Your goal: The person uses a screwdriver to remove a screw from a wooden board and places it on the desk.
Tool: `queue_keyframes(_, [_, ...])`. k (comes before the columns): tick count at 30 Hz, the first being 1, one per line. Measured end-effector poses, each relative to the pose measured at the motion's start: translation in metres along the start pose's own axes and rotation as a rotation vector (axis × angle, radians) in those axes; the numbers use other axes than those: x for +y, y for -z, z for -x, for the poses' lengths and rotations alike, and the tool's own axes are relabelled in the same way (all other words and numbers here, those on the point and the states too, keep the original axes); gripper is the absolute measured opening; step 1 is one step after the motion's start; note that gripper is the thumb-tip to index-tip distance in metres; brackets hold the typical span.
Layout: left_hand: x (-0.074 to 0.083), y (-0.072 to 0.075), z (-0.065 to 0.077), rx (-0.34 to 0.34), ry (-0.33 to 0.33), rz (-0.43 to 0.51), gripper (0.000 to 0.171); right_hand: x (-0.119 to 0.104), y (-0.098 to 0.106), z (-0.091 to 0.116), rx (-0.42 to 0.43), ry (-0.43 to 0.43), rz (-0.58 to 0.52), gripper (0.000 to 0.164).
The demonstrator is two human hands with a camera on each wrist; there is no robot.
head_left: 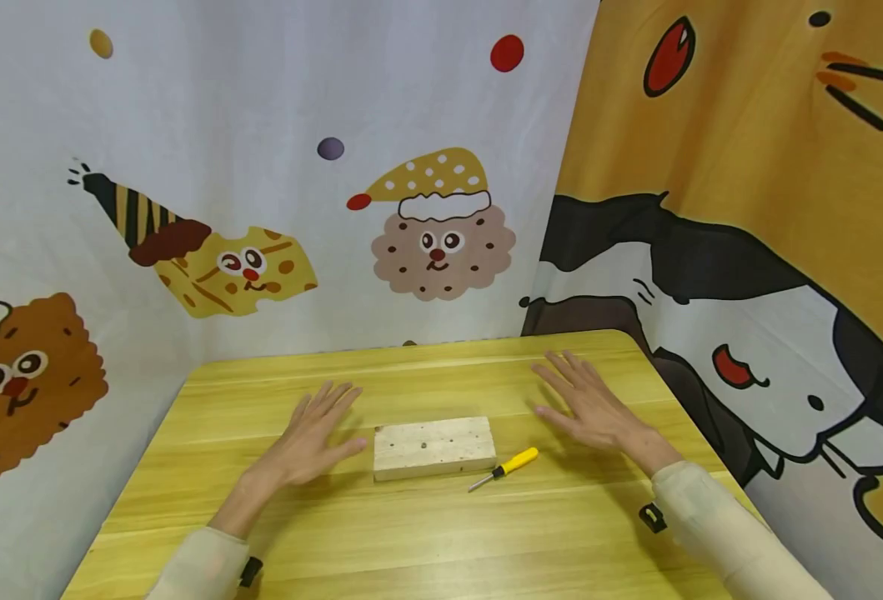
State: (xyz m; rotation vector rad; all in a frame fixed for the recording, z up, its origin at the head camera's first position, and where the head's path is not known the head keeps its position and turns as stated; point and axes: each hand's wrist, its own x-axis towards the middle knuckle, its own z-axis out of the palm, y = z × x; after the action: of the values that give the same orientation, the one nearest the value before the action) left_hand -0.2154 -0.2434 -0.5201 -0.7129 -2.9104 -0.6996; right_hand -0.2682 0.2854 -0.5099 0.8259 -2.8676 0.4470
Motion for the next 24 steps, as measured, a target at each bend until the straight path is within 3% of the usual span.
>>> queue_keyframes(9, [0.021,-0.006,-0.002,-0.067,-0.04,0.008,0.093,-0.013,-0.008,0.007,-0.023,0.034,-0.049,0.077])
queue_keyframes(15, [0.025,-0.01,-0.002,-0.12,-0.039,0.036,0.093,-0.021,-0.017,0.016,-0.015,0.074,-0.077,0.077])
queue_keyframes(24, [0.03,-0.017,-0.001,-0.142,-0.043,0.092,0.095,-0.042,-0.028,0.03,-0.053,0.111,-0.09,0.076])
